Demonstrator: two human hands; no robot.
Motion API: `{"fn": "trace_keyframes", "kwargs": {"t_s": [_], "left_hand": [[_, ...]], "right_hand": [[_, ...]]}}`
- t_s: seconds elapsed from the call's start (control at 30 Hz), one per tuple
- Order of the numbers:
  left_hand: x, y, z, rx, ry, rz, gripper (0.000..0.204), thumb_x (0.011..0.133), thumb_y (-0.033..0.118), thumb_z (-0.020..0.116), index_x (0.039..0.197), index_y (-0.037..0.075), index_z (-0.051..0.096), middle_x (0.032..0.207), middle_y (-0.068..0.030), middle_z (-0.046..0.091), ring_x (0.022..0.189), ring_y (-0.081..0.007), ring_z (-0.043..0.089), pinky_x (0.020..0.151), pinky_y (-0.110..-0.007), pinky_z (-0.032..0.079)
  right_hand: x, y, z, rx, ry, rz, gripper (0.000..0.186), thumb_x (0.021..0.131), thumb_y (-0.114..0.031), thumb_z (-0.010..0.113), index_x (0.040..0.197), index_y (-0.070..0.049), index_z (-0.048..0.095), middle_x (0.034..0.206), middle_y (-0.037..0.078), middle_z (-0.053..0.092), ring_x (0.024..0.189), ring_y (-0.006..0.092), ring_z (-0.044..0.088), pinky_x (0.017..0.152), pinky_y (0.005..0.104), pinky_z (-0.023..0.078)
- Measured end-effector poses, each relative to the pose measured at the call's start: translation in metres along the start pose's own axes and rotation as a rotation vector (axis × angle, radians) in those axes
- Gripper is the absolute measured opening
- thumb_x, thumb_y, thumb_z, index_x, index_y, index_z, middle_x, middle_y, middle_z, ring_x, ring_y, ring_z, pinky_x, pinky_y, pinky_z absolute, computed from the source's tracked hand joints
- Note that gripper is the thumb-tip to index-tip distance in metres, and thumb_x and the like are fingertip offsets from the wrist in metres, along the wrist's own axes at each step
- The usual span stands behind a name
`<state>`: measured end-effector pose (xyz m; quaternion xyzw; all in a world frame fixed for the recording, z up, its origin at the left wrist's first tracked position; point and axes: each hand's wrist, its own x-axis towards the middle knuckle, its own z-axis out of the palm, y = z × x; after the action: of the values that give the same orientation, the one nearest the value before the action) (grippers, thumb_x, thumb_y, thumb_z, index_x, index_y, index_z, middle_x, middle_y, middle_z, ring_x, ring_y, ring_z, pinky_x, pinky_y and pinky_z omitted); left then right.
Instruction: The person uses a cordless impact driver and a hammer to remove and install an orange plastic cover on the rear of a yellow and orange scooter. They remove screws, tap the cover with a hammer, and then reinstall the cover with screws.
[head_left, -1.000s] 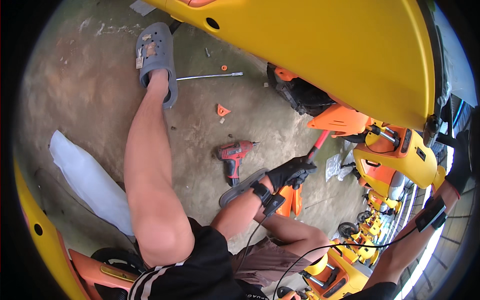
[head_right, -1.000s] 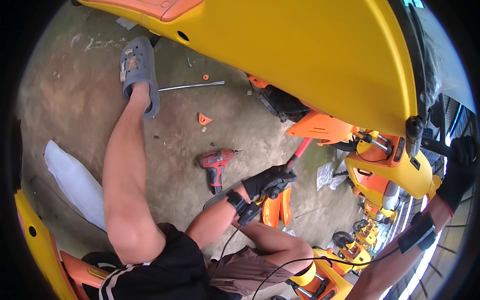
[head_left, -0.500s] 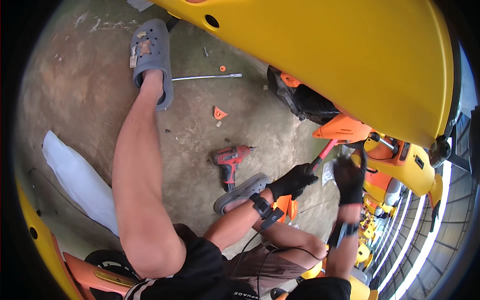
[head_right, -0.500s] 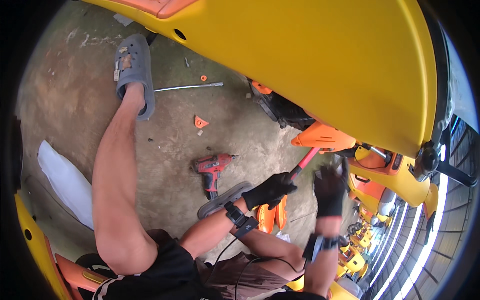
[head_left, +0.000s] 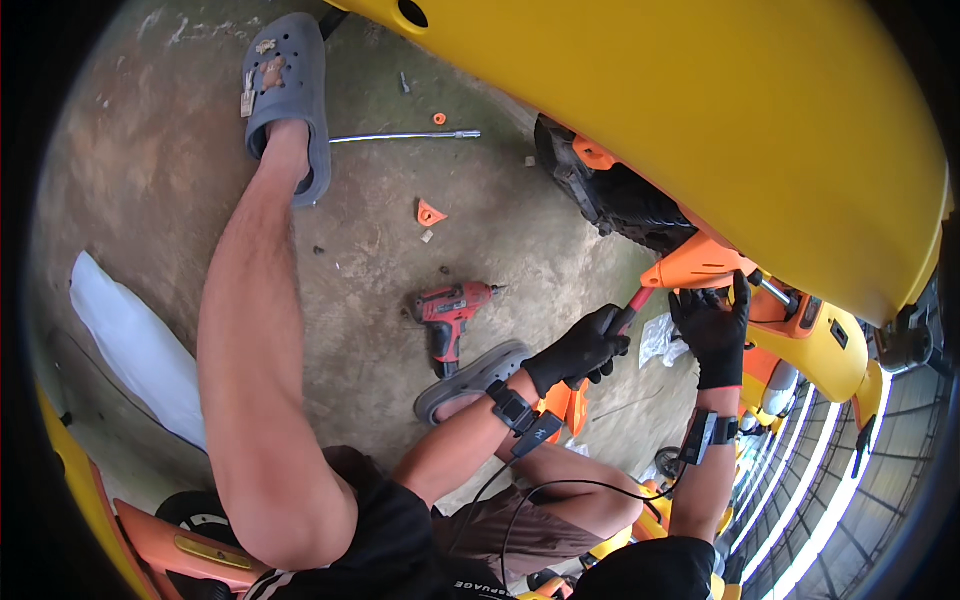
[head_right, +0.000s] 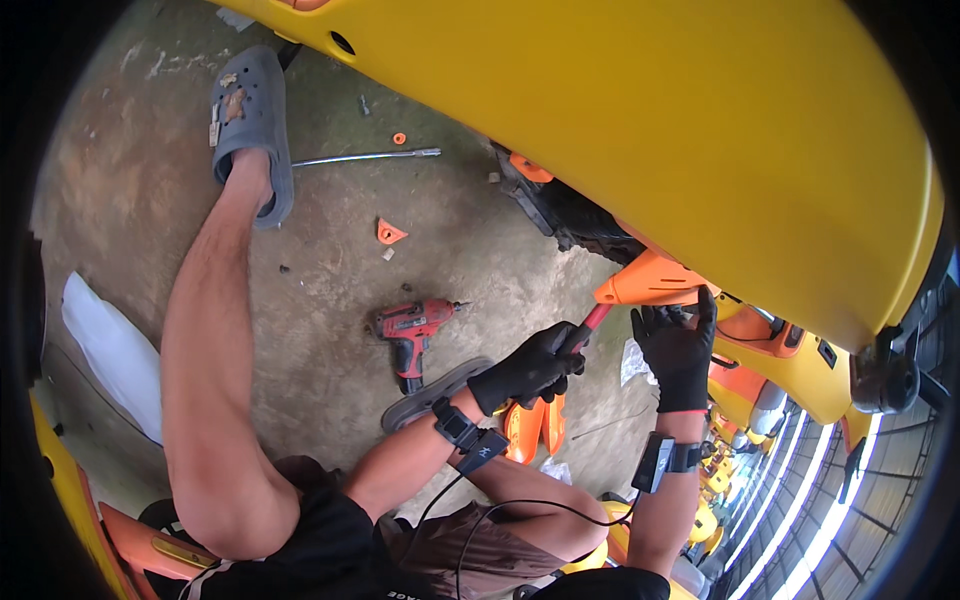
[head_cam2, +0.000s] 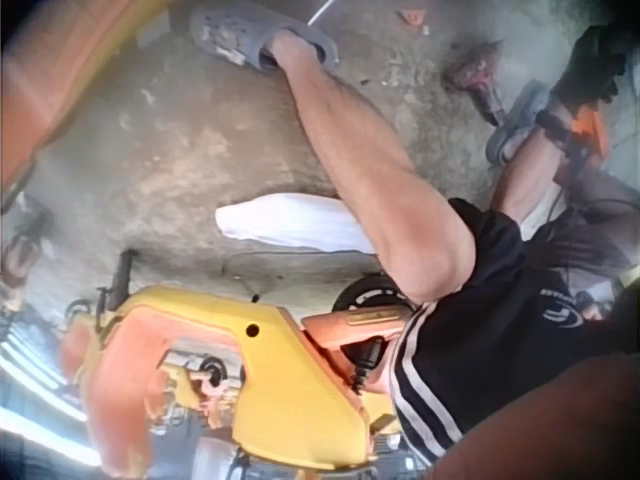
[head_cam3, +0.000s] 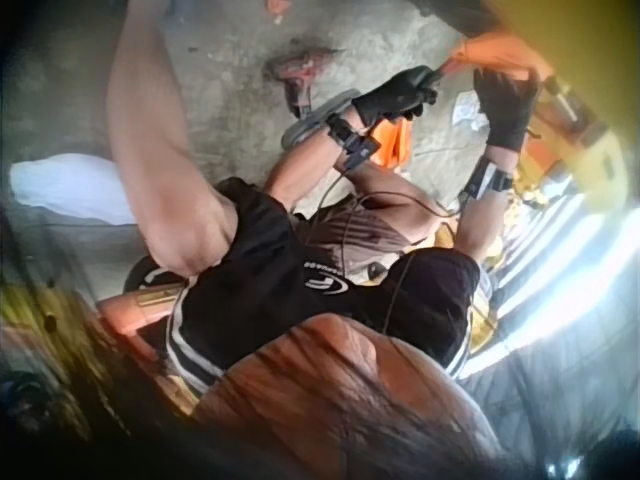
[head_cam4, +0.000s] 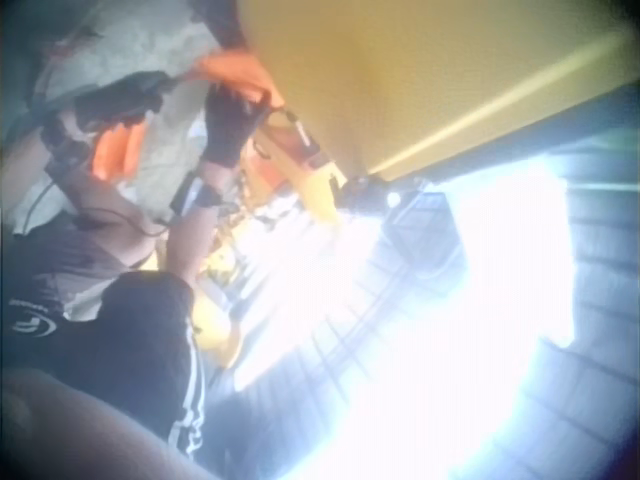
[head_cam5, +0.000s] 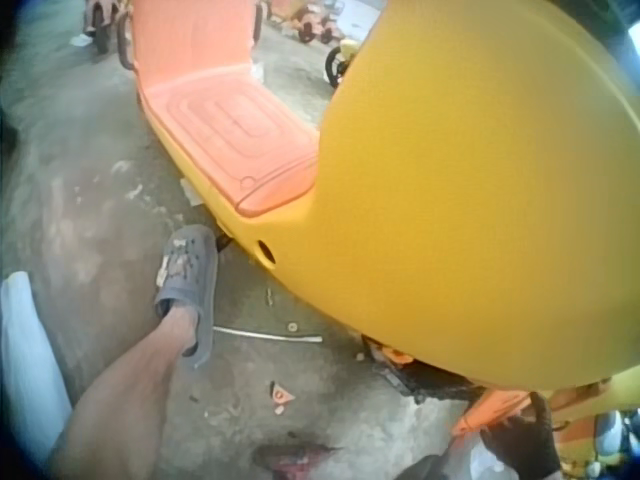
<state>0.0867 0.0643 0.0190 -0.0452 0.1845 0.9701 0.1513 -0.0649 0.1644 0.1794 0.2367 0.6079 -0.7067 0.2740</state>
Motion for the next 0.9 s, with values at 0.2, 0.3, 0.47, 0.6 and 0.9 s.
{"fn": "trace_keyframes", "kwargs": {"t_s": [0.2,0.3,0.47,0.6,0.9], "left_hand": [[0.006,0.008,-0.002,-0.184,0.007,-0.081,0.035,0.101,0.049,0.051,0.098,0.015,0.046,0.066,0.0027,0.045,0.043,-0.005,0.037,0.037,-0.023,0.03],[0.008,0.01,-0.005,-0.257,-0.042,-0.131,0.041,0.099,0.056,0.049,0.095,0.015,0.048,0.059,0.0038,0.043,0.039,-0.0055,0.035,0.035,-0.022,0.029],[0.01,0.004,-0.011,-0.31,-0.091,-0.21,0.043,0.1,0.057,0.046,0.09,0.015,0.048,0.056,0.0035,0.044,0.036,-0.0062,0.035,0.033,-0.022,0.028],[0.012,0.001,-0.008,-0.346,-0.076,-0.201,0.043,0.1,0.057,0.046,0.09,0.015,0.049,0.056,0.0032,0.044,0.036,-0.006,0.036,0.032,-0.021,0.028],[0.01,0.005,0.002,-0.45,-0.048,-0.239,0.044,0.1,0.058,0.048,0.091,0.014,0.051,0.054,0.0062,0.034,0.037,-0.0051,0.027,0.033,-0.023,0.02]], "right_hand": [[0.002,0.006,0.005,0.018,0.032,-0.07,0.061,0.088,-0.049,0.072,0.131,-0.009,0.058,0.136,0.011,0.06,0.125,0.0293,0.057,0.106,0.0472,0.046],[0.002,0.01,0.006,-0.086,0.013,-0.126,0.058,0.09,-0.055,0.066,0.128,-0.011,0.06,0.128,0.009,0.065,0.119,0.0267,0.061,0.102,0.0428,0.047],[0.007,0.01,0.001,-0.066,0.045,-0.12,0.059,0.089,-0.056,0.069,0.127,-0.011,0.06,0.129,0.008,0.064,0.119,0.0271,0.06,0.101,0.0416,0.047],[0.006,0.012,0.005,-0.072,0.069,-0.134,0.057,0.088,-0.056,0.07,0.124,-0.012,0.061,0.129,0.007,0.063,0.119,0.0271,0.059,0.099,0.0414,0.048],[0.021,0.0,-0.043,-0.057,-0.117,-0.055,0.046,0.094,-0.051,0.063,0.115,-0.01,0.064,0.122,0.01,0.066,0.114,0.026,0.061,0.097,0.042,0.05]]}}
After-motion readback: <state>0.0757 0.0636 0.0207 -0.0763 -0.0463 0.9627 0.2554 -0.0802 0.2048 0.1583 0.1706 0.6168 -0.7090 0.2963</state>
